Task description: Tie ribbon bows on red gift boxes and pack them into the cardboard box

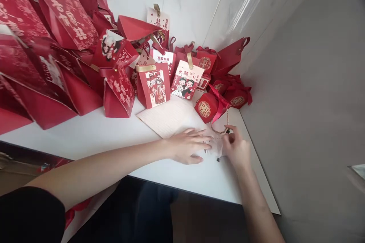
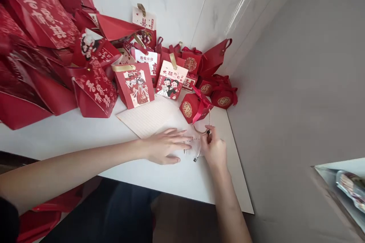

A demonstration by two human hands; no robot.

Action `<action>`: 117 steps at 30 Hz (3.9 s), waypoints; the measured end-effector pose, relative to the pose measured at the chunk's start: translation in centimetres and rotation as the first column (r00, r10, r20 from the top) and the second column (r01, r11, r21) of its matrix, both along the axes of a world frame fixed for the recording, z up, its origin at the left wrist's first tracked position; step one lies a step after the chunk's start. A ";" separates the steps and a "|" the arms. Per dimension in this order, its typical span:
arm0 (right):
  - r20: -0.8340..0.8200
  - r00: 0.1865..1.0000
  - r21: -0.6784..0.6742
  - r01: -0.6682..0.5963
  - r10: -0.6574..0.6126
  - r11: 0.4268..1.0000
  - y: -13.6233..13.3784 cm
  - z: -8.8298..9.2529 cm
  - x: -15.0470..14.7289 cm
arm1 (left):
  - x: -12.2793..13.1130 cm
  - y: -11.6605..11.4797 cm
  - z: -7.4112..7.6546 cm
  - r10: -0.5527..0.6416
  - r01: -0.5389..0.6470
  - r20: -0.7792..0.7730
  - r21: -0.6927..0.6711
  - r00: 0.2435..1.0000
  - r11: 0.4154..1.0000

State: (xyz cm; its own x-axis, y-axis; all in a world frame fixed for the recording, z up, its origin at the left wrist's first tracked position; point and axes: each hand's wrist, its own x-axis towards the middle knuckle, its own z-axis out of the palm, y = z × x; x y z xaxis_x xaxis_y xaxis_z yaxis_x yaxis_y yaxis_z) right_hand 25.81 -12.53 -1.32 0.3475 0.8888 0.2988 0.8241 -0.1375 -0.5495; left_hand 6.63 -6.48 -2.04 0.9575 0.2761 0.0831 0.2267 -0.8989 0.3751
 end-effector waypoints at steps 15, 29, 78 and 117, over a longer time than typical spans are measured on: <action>-0.722 0.615 0.342 -0.082 0.318 0.936 0.3 0.1 -2.3 | -1.5 -0.6 0.0 0.030 -0.032 0.075 0.026 0.997 0.999; -0.336 0.940 0.083 -0.028 0.055 0.996 0.7 -0.6 -3.1 | -1.6 -1.1 -0.6 0.064 -0.064 0.057 0.007 0.996 0.998; 0.098 0.994 0.154 0.029 -0.045 0.988 1.4 -2.1 3.1 | -2.2 -1.1 -0.6 0.044 -0.040 0.082 -0.055 0.996 0.998; 0.379 0.830 0.481 -0.554 0.409 0.679 12.2 0.6 -7.8 | -10.4 7.5 2.1 -0.087 -0.347 0.774 0.378 0.627 0.858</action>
